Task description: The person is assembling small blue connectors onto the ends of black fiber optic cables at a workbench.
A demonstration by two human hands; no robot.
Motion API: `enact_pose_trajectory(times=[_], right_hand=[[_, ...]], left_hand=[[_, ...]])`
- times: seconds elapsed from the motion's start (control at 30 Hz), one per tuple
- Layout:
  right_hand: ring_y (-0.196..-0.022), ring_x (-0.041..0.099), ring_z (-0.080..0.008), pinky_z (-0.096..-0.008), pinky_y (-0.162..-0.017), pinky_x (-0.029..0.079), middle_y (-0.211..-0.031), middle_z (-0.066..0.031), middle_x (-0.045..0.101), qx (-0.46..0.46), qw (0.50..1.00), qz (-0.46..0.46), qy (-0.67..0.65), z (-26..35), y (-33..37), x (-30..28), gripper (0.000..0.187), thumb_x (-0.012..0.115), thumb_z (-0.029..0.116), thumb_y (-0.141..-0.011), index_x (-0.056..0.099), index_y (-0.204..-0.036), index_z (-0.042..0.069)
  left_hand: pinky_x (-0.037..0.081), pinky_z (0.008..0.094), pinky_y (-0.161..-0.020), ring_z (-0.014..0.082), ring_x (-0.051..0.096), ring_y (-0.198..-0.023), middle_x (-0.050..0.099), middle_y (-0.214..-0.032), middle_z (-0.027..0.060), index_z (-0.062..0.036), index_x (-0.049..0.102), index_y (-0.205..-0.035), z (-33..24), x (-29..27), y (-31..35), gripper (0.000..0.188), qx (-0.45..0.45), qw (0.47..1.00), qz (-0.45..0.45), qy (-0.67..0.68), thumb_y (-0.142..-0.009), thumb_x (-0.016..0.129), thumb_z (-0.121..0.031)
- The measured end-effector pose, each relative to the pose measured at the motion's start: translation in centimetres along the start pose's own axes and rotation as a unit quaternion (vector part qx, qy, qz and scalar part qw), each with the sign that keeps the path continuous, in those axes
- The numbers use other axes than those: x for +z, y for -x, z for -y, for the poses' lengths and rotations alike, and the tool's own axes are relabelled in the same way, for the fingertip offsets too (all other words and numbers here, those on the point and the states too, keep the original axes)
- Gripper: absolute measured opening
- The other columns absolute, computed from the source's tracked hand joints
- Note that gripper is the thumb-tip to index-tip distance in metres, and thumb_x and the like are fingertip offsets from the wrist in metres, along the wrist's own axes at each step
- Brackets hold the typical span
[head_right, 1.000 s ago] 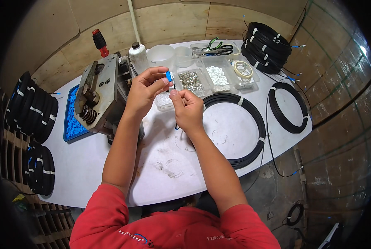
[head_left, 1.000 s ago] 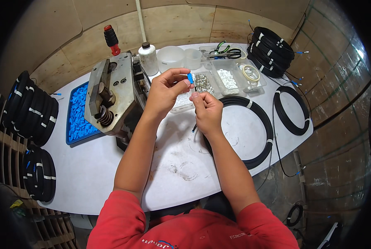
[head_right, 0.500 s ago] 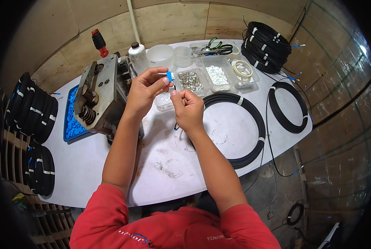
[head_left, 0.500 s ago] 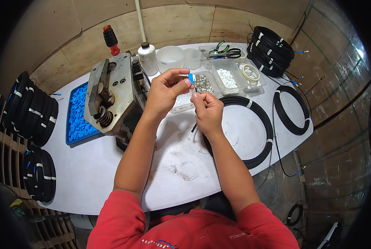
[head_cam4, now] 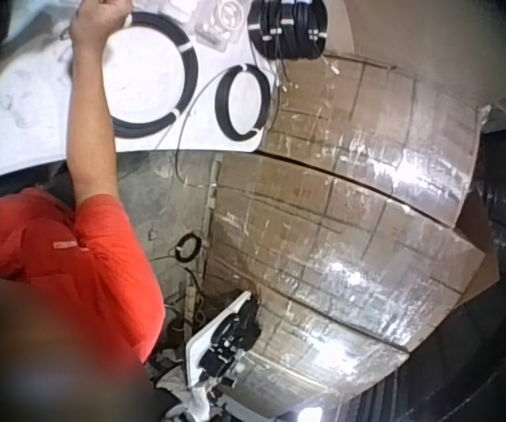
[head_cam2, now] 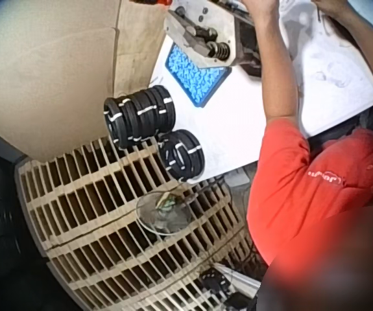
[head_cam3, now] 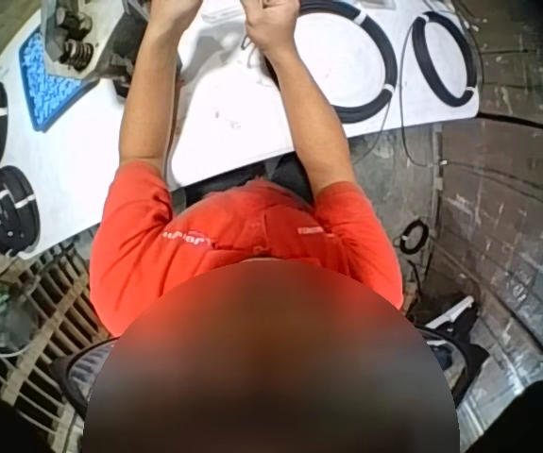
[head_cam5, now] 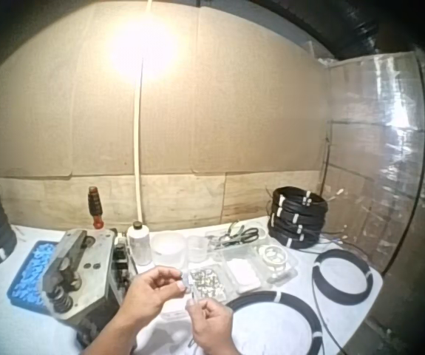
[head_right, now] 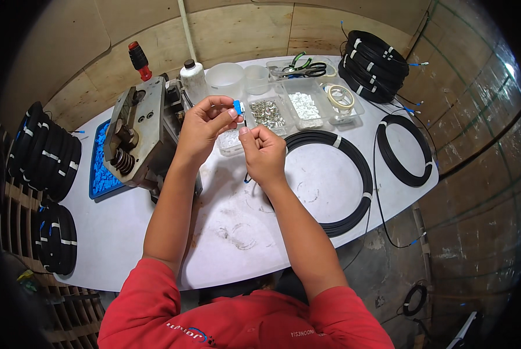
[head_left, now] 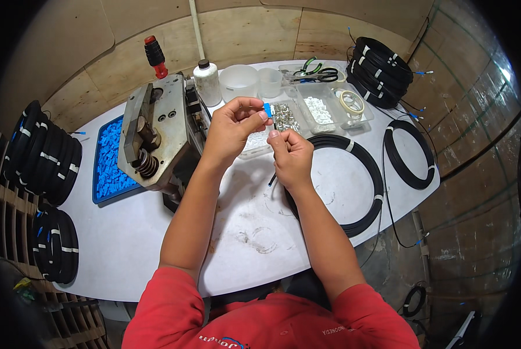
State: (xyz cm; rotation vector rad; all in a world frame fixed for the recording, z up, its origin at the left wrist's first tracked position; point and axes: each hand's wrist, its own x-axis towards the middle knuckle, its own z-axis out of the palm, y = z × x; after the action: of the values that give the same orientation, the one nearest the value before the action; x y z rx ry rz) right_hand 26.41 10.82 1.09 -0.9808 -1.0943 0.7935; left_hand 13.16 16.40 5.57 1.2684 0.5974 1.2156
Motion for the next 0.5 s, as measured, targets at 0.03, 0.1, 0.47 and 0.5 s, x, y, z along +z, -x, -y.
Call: enact_pose_trajectory(times=[0.03,0.1,0.47,0.5], right_hand=[[-0.048,0.031,0.0012,-0.0208,-0.043,0.023,-0.052,0.0091,0.043,-0.004,1.0,0.0,0.0,-0.04,-0.01,-0.02,0.031,0.065,0.017,-0.092,0.054,-0.066,0.004],[-0.048,0.031,0.0012,-0.0207,-0.043,0.023,-0.052,0.0092,0.043,-0.002,1.0,0.0,-0.001,-0.08,-0.02,-0.06,0.031,0.065,0.017,-0.092,0.054,-0.066,0.004],[-0.046,0.034,0.001,-0.0199,-0.042,0.025,-0.053,0.0079,0.045,-0.016,0.999,0.017,0.021,-0.47,-0.04,-0.37,0.028,0.062,0.021,-0.095,0.06,-0.074,0.003],[-0.046,0.034,0.001,-0.0199,-0.042,0.024,-0.053,0.008,0.045,-0.015,1.0,0.016,0.021,-0.44,-0.04,-0.36,0.028,0.062,0.021,-0.095,0.06,-0.073,0.003]], left_hand=[[0.055,0.0283,-0.078,0.0165,0.066,-0.087,0.068,-0.095,0.01,0.0024,0.06,-0.11,0.01,0.0,0.0,0.027,-0.001,1.0,0.001,0.0,-0.087,0.069,-0.007],[0.055,0.028,-0.078,0.0164,0.066,-0.087,0.068,-0.095,0.0098,0.0024,0.06,-0.11,-0.17,0.23,0.07,0.027,-0.005,1.0,-0.002,0.002,-0.087,0.069,-0.008],[0.054,0.0277,-0.079,0.0162,0.066,-0.088,0.068,-0.096,0.0085,0.0024,0.061,-0.111,-0.3,0.28,0.17,0.028,-0.013,1.0,-0.002,-0.001,-0.087,0.07,-0.009],[0.054,0.0278,-0.079,0.0161,0.066,-0.088,0.068,-0.096,0.0086,0.0023,0.061,-0.111,-0.3,0.27,0.15,0.028,-0.012,1.0,-0.001,0.0,-0.087,0.069,-0.009]])
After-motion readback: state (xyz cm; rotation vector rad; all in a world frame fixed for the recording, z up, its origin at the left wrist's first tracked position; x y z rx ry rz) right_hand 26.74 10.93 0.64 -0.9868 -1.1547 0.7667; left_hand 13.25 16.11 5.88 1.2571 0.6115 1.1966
